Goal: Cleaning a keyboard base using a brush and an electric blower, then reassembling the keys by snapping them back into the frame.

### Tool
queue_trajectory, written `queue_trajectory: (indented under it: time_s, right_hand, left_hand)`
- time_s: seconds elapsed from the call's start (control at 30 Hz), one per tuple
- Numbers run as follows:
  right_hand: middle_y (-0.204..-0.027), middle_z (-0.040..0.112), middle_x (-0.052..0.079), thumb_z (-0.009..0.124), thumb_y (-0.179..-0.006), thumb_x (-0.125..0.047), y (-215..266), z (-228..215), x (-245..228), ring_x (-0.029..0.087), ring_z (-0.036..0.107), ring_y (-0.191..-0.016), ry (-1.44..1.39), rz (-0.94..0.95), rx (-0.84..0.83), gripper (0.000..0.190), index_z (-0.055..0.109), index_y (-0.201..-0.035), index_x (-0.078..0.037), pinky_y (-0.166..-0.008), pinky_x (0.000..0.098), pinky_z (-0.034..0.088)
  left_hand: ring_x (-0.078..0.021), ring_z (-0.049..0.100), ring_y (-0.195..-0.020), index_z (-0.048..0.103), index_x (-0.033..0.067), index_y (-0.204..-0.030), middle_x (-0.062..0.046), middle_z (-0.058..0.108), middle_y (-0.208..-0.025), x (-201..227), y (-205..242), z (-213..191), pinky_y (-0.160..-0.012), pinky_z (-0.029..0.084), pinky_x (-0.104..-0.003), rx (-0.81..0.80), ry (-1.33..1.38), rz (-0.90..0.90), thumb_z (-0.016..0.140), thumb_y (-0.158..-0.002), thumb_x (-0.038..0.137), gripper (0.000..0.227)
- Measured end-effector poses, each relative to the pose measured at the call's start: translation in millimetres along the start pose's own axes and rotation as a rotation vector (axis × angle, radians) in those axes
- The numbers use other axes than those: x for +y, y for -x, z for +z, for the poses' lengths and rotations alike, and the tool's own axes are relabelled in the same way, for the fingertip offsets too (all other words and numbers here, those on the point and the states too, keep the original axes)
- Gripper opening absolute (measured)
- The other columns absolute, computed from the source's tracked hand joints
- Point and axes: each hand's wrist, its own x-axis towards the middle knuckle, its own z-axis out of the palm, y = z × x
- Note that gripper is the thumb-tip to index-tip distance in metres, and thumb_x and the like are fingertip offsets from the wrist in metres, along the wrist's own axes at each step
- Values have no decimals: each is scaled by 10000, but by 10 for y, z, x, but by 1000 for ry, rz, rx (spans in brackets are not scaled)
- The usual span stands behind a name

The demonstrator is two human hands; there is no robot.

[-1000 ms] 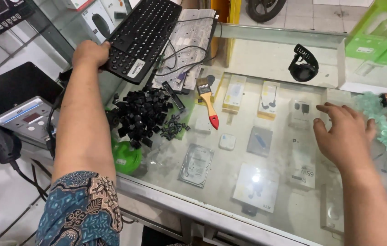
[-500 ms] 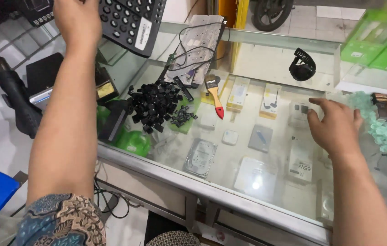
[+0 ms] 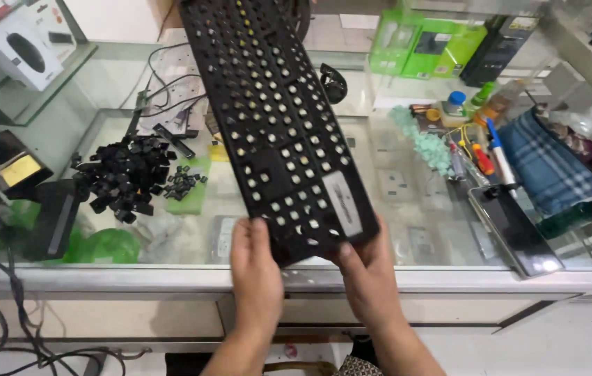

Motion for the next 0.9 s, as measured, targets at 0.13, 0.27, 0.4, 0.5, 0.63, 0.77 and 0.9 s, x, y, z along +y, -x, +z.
queue_trajectory:
  time_s: [0.13, 0.27, 0.4, 0.5, 0.63, 0.77, 0.9]
  right_hand:
    - [-1356, 664, 183, 550, -1009, -173, 231, -23, -60, 280, 653, -1195, -243, -114, 672, 430, 537, -1432, -95, -1007, 411, 558]
    - [-1210, 689, 118, 557, -1051, -261, 263, -498, -341, 232, 680, -1046, -165, -158, 625, 357, 563, -1365, -93, -869, 376, 591]
    - [-1078, 714, 105, 556, -1088, -310, 180, -842, -470, 242, 725, -975, -143, -69, 667, 232, 628, -1136, -94, -877, 426, 632]
    - [-1178, 743, 71, 536, -1061, -407, 86, -917, -597, 202, 741, -1046, -15, -3, 733, 365, 652, -1241, -112, -931, 375, 636]
    - [-1178, 726, -32, 562, -970, -644, 55, -1280, -707, 114, 720, -1005, 228, 165, 898, 544, 648, -1280, -205, -864, 310, 621]
    - [-1153, 724, -35, 528, -997, -674, -129, -1782, -564, 91, 709, -945, 347, 174, 863, 570, 654, -1302, -209, -799, 302, 623]
    - [-1107, 693, -52, 532, -1068, -620, -361, -2033, -495, 65, 659, -946, 417, 100, 653, 443, 653, -1164, -205, -815, 266, 577]
  left_hand:
    - [-173, 692, -864, 612, 144, -1153, -39, 745, -981, -319, 555, 148, -764, 544, -323, -272, -184, -4, 502, -1039, 324, 240]
    - [-182, 735, -604, 499, 82, -1280, -123, 749, -1023, -194, 578, 53, -492, 665, -273, -664, -120, -49, 523, -1015, 429, 438]
    - [-210, 778, -744, 378, 89, -1504, -133, 752, -1083, -72, 357, -163, -557, 646, -258, -592, -207, -94, 528, -1016, 195, 522]
    - [-235, 733, -1002, 238, 53, -1554, -163, 580, -1354, 26, 114, -339, -675, 672, -290, -432, -362, 165, 550, -987, 119, 650]
    - [-431, 267, -1554, -115, 49, -1626, -229, -138, -1733, 58, -231, -652, -1244, 392, -444, -277, -806, 589, 691, -914, 63, 1076]
    - [-534, 43, -1625, -129, 95, -1650, -204, -202, -1728, 78, -471, -931, -1232, 395, -570, -182, -953, 662, 729, -950, 185, 1111]
    - [-337, 582, -1208, 184, 191, -1629, -213, 342, -1601, 237, -668, -1118, -889, 582, -407, -201, 48, 393, 431, -954, 9, 742]
